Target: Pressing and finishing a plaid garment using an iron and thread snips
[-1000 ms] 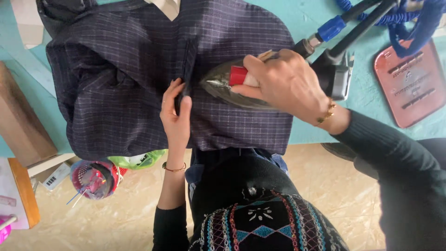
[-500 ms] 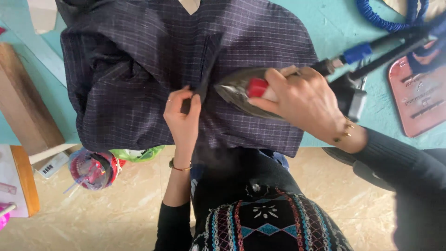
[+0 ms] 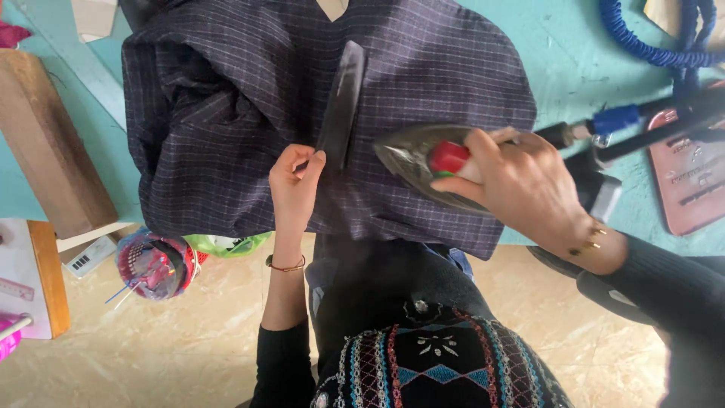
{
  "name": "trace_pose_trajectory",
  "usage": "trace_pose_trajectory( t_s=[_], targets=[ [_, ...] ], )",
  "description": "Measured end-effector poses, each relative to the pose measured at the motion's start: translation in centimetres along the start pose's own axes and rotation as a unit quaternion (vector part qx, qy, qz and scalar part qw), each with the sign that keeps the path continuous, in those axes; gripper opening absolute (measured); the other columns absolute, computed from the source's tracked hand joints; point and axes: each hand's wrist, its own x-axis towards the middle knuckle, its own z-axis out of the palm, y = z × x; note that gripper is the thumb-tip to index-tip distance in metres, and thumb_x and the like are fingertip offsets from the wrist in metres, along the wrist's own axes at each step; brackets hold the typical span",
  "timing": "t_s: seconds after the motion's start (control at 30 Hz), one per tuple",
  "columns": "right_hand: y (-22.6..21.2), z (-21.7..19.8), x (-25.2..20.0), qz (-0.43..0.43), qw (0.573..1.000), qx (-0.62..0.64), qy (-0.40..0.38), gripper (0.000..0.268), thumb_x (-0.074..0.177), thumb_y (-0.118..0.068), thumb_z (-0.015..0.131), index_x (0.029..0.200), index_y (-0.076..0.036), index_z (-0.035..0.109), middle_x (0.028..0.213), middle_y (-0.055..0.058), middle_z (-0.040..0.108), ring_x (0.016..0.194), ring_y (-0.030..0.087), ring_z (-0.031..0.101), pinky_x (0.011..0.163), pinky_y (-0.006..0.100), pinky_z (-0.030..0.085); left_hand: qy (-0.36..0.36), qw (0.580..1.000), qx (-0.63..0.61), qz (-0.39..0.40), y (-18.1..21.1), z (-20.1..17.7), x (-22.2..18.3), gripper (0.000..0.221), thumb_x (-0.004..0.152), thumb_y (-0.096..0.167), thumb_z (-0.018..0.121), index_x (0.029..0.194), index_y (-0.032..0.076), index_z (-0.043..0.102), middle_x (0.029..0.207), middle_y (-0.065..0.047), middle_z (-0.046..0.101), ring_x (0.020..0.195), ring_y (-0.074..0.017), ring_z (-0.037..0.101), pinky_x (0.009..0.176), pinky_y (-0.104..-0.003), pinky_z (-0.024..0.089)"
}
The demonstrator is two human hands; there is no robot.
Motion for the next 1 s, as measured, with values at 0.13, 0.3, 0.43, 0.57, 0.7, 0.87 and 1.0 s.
trace_pose_trajectory(
  t_s=[0.13,0.3,0.43,0.57,0.7,0.87,1.0],
  targets=[
    [-1.1,0.5,3.1,-0.023,0.999,-0.036,0.03,0.06,0.109,-0.064,0.069,0.083,-0.013,0.052,0.054,-0.006,0.042,0.044,0.009,0.04,0.047,0.027,0.042,-0.023,1.0,0.005,-0.018,1.3,-0.2,-0.3,0.015,0.094,0.021,0.068,0.083,0.013,0.062,0.083,0.004,0.061,0.086,-0.0076,0.058,0.078,-0.025,0.049],
    [-0.3,-0.2,1.7,-0.02,1.0,0.001,0.019,0.056,0.106,-0.057,0.077,0.083,-0.012,0.054,0.056,-0.004,0.045,0.046,0.011,0.046,0.05,0.03,0.047,-0.038,0.999,-0.001,-0.005,0.9,-0.5,-0.4,0.014,0.095,0.021,0.068,0.086,0.011,0.064,0.085,0.003,0.062,0.089,-0.0082,0.059,0.083,-0.026,0.053],
    [2.4,0.9,-2.9,0.011,1.0,0.015,0.002,0.048,0.106,-0.053,0.071,0.091,-0.009,0.058,0.056,-0.006,0.053,0.044,0.009,0.05,0.04,0.026,0.043,-0.048,0.997,-0.021,0.048,1.7,-1.0,-1.2,0.022,0.103,0.031,0.06,0.096,0.011,0.067,0.096,0.0,0.069,0.098,-0.0093,0.063,0.091,-0.027,0.049],
    [5.0,1.2,-6.3,0.05,0.999,0.008,0.009,0.051,0.104,-0.052,0.074,0.092,-0.006,0.054,0.058,0.003,0.051,0.052,0.021,0.055,0.052,0.036,0.048,0.002,0.996,-0.033,0.08,2.3,-1.8,-2.1,0.019,0.104,0.025,0.058,0.104,0.009,0.067,0.104,-0.007,0.073,0.103,-0.0156,0.068,0.097,-0.029,0.051],
    [6.6,1.7,-9.0,0.088,0.996,-0.002,0.002,0.051,0.104,-0.055,0.069,0.1,-0.006,0.057,0.06,0.008,0.05,0.057,0.029,0.058,0.054,0.039,0.047,0.025,0.995,-0.028,0.089,1.6,-1.3,-2.1,0.015,0.104,0.023,0.059,0.104,0.009,0.064,0.106,-0.009,0.073,0.105,-0.0149,0.067,0.099,-0.028,0.05],
    [8.6,2.5,-12.7,0.166,0.982,0.09,0.002,0.048,0.101,-0.038,0.083,0.092,-0.002,0.053,0.061,0.009,0.056,0.057,0.028,0.06,0.053,0.04,0.044,0.023,0.983,-0.005,0.179,2.6,1.3,-1.9,0.012,0.106,0.014,0.058,0.109,0.004,0.064,0.113,-0.011,0.064,0.11,-0.0181,0.063,0.095,-0.028,0.053],
    [10.4,3.6,-16.8,0.203,0.977,0.064,-0.005,0.047,0.1,-0.043,0.079,0.11,-0.001,0.06,0.068,0.016,0.059,0.059,0.034,0.059,0.056,0.043,0.044,0.046,0.956,0.094,0.273,5.2,3.4,-2.2,0.01,0.108,0.017,0.058,0.107,0.009,0.063,0.115,-0.01,0.065,0.129,-0.0323,0.056,0.115,-0.044,0.04]
  ],
)
